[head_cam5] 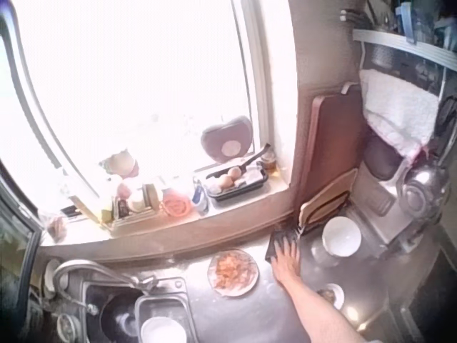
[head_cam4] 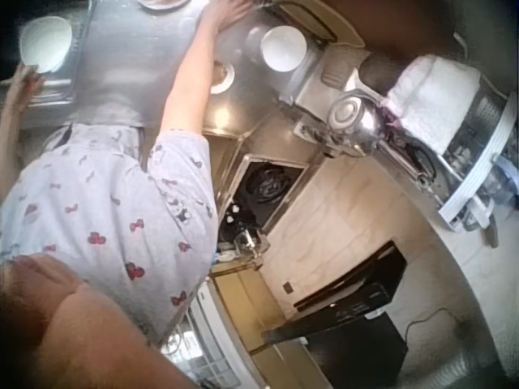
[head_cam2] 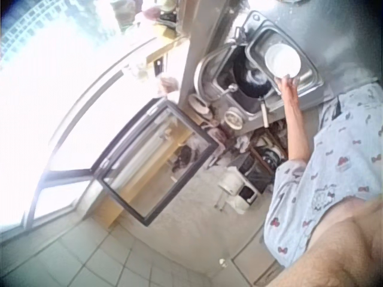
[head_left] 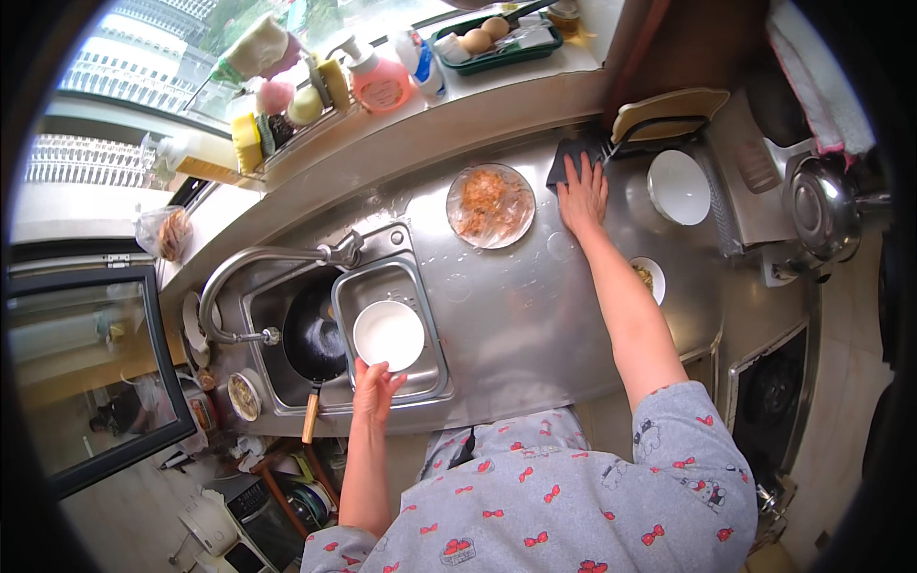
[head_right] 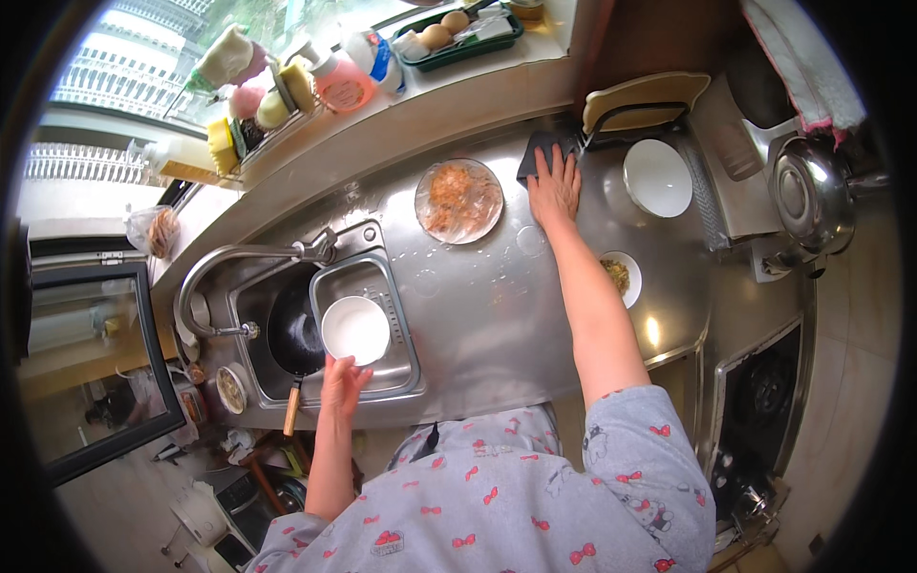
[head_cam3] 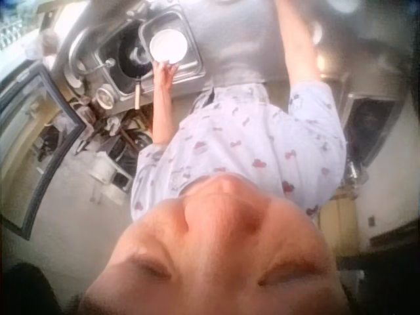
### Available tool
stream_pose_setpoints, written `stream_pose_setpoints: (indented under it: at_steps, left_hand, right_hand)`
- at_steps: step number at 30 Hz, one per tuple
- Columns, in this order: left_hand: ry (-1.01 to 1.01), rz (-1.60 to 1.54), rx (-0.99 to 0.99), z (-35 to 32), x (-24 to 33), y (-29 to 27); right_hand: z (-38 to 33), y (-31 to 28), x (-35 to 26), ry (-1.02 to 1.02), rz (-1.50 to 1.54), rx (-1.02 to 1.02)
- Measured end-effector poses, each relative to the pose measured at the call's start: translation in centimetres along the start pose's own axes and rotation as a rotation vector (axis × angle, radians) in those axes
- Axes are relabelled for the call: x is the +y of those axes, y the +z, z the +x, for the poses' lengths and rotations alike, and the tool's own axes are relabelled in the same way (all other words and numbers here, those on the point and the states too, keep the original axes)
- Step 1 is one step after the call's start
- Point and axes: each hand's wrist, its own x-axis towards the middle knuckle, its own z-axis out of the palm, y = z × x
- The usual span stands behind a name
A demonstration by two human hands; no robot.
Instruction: The person stirs food in a wok on the stove, then transfers the cooked contents into a small bowl. They rinse the wok and utensils at the sink, wipe the countertop, and plug in a rice cooker. Finally, they carry the bowl of food to the dining table.
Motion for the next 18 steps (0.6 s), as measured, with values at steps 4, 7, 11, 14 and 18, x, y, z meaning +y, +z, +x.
stream_pose_setpoints:
  at_steps: [4,7,11,14,18]
  left_hand:
    - [0.193,0.262,0.152,1.2,1.3,-3.7]
    - [0.397,0.437,0.256,1.7,2.6,-4.3]
    - [0.671,0.932,0.356,1.5,4.6,-4.1]
    - [0.681,1.073,0.357,2.2,4.9,-5.0]
    - [0.852,1.198,0.299,2.6,5.3,-5.4]
  right_hand:
    - [-9.0,-0.6,-2.4,-0.11,0.0,0.016]
    - [-15.7,-1.0,-5.1,-0.118,0.015,0.008]
    - [-21.8,0.2,-11.3,-0.162,0.041,-0.039]
    - [-24.6,2.6,-17.0,-0.281,0.148,-0.072]
    - [-24.5,3.4,-22.6,-0.405,0.56,-0.24]
